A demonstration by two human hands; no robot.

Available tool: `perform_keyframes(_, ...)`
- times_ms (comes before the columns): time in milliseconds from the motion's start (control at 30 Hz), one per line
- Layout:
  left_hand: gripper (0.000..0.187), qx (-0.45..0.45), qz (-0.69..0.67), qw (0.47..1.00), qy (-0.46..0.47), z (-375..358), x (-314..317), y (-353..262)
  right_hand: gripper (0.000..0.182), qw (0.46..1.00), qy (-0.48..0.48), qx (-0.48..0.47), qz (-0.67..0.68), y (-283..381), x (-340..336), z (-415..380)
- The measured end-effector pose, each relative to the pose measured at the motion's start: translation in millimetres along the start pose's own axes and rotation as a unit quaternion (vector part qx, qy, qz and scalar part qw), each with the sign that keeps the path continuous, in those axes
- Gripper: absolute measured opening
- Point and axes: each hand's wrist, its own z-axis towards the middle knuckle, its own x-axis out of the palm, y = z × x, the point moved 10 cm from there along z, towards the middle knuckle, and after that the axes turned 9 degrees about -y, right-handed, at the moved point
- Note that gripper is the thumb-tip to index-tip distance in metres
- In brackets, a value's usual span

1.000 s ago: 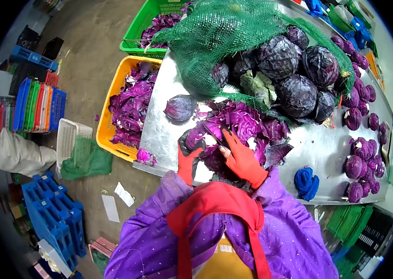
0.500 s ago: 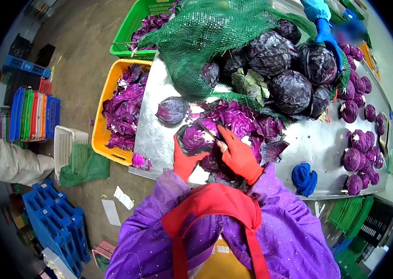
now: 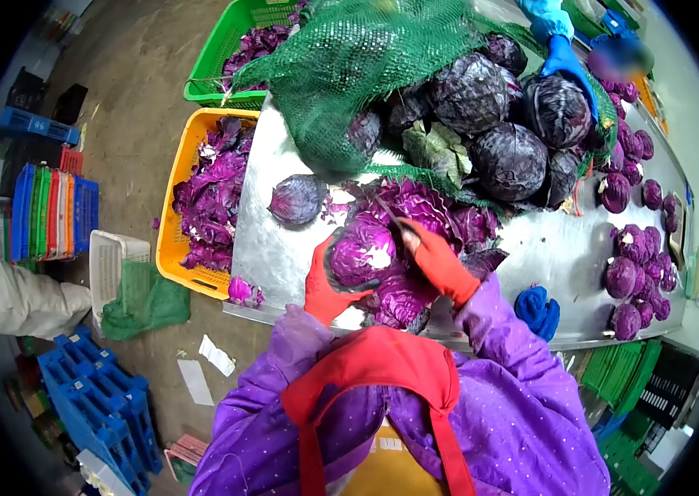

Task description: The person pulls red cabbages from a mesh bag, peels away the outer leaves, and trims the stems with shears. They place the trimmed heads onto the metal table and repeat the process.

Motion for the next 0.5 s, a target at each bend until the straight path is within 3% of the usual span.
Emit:
perform_keyframes(33,0.113,0.009,0.016,1.0,-0.001,2,-2,-2,0.05,0.991,0.086,0.101,-0.024,-3,8,-13)
perform_keyframes(100,0.113,0.022,0.053,0.998,0.004,0,-6,-5,0.055,0.994,0.089,0.039,-0.047,19,18,-27)
perform_keyframes(267,0.112,-0.008,-0.002,1.0,0.018,1,-5,9,0.06,0.991,0.108,0.027,-0.07,22,19,-33)
perform_keyframes(500,0.108,0.0,0.031,0.999,0.014,3,-5,16,0.048,0.993,0.052,0.06,-0.091,17,16,-18)
